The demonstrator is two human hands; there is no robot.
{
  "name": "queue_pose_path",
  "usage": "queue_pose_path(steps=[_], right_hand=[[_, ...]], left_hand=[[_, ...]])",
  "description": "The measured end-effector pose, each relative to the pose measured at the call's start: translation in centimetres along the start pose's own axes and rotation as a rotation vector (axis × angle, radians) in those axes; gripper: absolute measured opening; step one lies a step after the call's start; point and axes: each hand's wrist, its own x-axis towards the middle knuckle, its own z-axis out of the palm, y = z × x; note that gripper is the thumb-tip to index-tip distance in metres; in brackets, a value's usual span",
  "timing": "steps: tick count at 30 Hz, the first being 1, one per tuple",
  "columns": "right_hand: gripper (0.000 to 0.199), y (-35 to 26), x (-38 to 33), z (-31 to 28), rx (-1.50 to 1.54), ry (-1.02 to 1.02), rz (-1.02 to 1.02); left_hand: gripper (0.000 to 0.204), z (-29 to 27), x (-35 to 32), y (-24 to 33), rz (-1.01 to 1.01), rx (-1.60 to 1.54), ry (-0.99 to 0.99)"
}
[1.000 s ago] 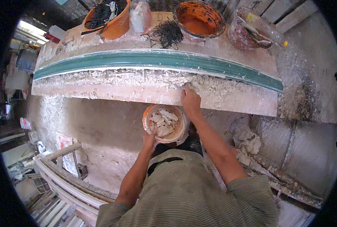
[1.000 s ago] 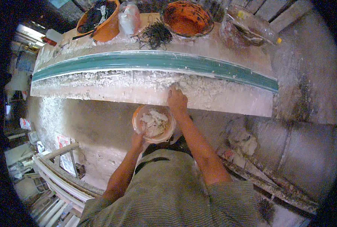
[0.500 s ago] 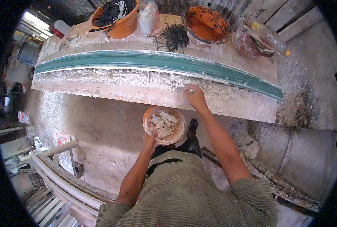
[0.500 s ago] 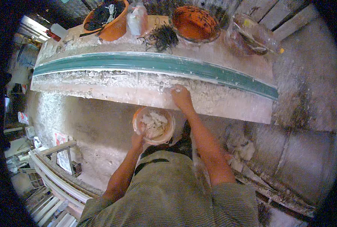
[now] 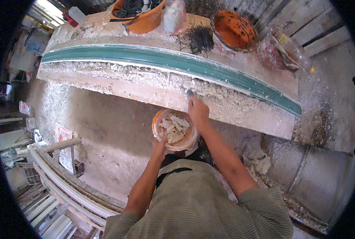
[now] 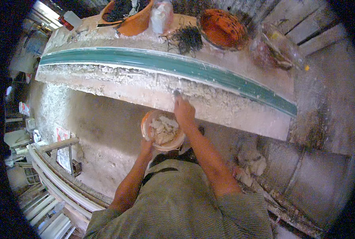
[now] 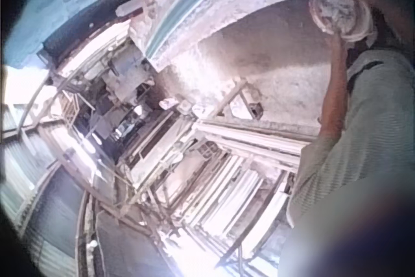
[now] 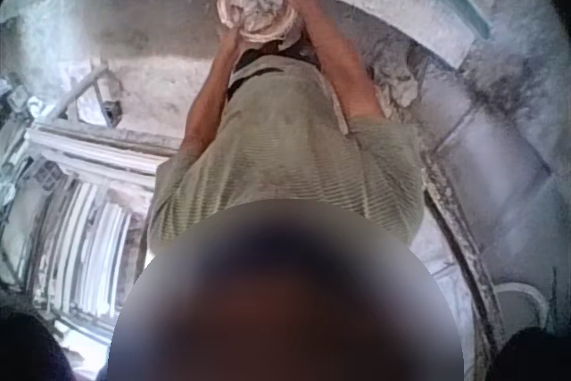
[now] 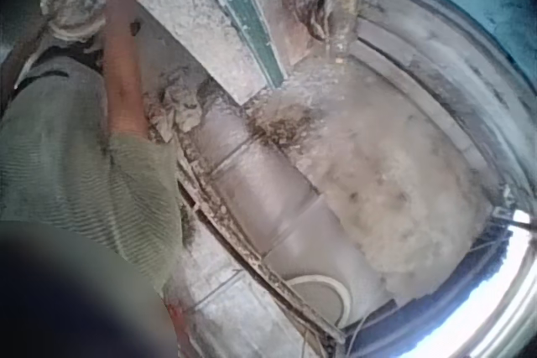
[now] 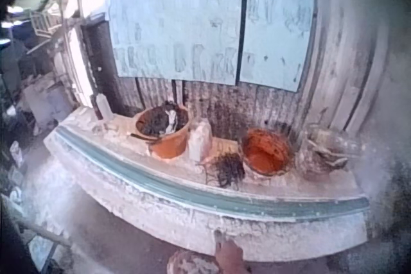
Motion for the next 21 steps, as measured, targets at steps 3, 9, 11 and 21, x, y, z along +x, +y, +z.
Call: queue_pose_path(steps=[3, 9, 11, 21], right_hand=[[0.020, -0.8, -2.5, 0.2, 0.029, -0.091, -0.026], [0.018, -3.3, 0.5, 4.6, 0.009, 0.077, -0.024], [0.018, -3.1, 0.5, 4.7, 0.042, 0.181, -0.125], [0.018, -3.6, 3.4, 5.7, 0.056, -0.008, 0.090]], left_hand=[[0.053, -0.6, 0.4, 0.2, -0.002, 0.040, 0.051], [0.052, -2.3, 0.6, 0.6, -0.020, -0.098, 0.015], [0.053, -2.2, 1.2, 0.9, -0.017, -0.121, 0.031], [0.052, -5.0, 1.9, 1.3, -0.017, -0.080, 0.149]])
